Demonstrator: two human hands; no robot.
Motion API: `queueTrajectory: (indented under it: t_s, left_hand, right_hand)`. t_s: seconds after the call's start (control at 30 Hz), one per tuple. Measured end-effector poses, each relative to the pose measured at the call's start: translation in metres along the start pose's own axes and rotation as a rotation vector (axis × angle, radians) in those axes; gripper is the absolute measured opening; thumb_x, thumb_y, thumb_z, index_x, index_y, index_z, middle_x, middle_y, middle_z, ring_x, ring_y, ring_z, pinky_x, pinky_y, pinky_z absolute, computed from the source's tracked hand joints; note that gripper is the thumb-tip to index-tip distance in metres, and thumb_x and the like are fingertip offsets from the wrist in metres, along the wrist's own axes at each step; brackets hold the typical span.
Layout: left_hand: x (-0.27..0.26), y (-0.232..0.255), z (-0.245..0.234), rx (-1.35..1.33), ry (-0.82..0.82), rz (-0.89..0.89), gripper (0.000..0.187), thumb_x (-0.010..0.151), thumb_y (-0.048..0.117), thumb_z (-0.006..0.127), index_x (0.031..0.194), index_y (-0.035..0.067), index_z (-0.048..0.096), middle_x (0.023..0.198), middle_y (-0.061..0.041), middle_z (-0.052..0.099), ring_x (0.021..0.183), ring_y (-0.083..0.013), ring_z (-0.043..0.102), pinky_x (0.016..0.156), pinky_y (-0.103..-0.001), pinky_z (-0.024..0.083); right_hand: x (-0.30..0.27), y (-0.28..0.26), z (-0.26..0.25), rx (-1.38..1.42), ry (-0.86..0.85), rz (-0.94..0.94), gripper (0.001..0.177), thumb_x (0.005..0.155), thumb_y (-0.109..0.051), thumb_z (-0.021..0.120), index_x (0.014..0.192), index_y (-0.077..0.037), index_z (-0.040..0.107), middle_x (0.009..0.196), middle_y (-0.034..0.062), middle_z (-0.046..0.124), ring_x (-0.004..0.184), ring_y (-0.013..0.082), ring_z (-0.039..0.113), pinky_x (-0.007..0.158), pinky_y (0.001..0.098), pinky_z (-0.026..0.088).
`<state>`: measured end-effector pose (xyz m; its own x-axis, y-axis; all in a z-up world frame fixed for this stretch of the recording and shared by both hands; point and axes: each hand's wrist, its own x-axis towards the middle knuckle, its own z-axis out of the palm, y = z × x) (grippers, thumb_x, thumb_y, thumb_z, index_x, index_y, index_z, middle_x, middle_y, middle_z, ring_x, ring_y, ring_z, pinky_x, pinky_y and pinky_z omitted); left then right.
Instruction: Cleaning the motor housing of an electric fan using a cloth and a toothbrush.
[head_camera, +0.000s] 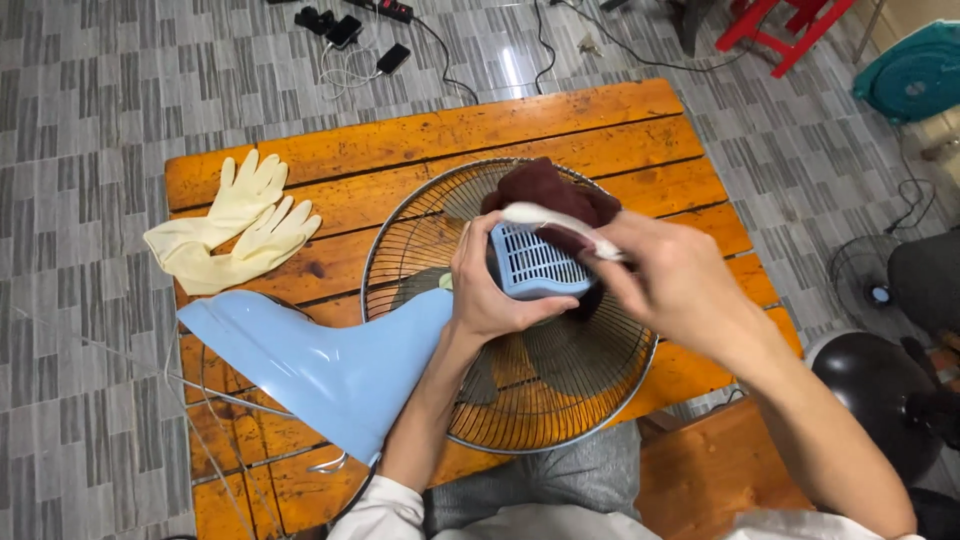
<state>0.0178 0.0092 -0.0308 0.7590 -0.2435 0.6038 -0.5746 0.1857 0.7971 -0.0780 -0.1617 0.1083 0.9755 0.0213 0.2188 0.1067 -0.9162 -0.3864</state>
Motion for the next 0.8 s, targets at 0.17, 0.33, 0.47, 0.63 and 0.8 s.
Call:
queueTrajectory:
  t_s: [0.17,0.33,0.47,0.63,0.8]
  left_hand:
    - [0.005,0.014,-0.003,0.186,-0.037,0.017,0.093,0.059,0.061,0.087,0.125,0.004,0.055,0.120,-0.010,0.064,0.110,-0.0258,0.066,0.099,-0.041,0.054]
    - [0.005,0.010,-0.002,0.217,-0.043,0.009,0.094,0.058,0.062,0.087,0.126,0.006,0.055,0.118,-0.009,0.063,0.108,-0.0249,0.065,0.096,-0.040,0.054]
    - [0.002,0.006,-0.002,0.212,-0.049,0.000,0.093,0.058,0.062,0.087,0.126,0.006,0.055,0.118,-0.009,0.063,0.108,-0.0254,0.065,0.096,-0.041,0.054]
    - [0.000,-0.006,-0.002,-0.048,-0.024,-0.035,0.104,0.046,0.049,0.100,0.125,0.000,0.055,0.118,-0.020,0.066,0.107,-0.0336,0.063,0.097,-0.047,0.046]
    - [0.001,-0.006,-0.004,-0.045,-0.044,-0.049,0.104,0.046,0.049,0.101,0.126,0.000,0.055,0.118,-0.018,0.066,0.107,-0.0315,0.063,0.097,-0.046,0.046]
  right_hand:
    - [-0.035,0.059,-0.020,0.287,0.294,0.370,0.012,0.106,-0.020,0.069,0.107,-0.008,0.071,0.085,-0.0015,0.060,0.073,0.0087,0.047,0.065,0.0261,0.037]
    - [-0.080,0.096,-0.028,0.886,0.642,0.506,0.025,0.101,-0.036,0.068,0.115,-0.017,0.061,0.071,-0.0083,0.054,0.044,0.0010,0.045,0.032,0.0152,0.038]
    - [-0.092,0.123,0.029,0.766,0.458,0.573,0.015,0.099,-0.023,0.070,0.110,-0.012,0.066,0.090,-0.0034,0.061,0.051,0.0038,0.046,0.036,0.0183,0.036]
    - [-0.072,0.104,0.060,1.132,0.369,0.462,0.024,0.088,-0.011,0.072,0.107,0.003,0.066,0.060,0.0012,0.046,0.039,0.0076,0.044,0.030,0.0205,0.035]
    - [0.007,0.035,0.020,0.878,0.121,0.151,0.027,0.080,0.002,0.070,0.106,0.003,0.074,0.075,0.0081,0.053,0.067,0.0168,0.052,0.060,0.0312,0.042]
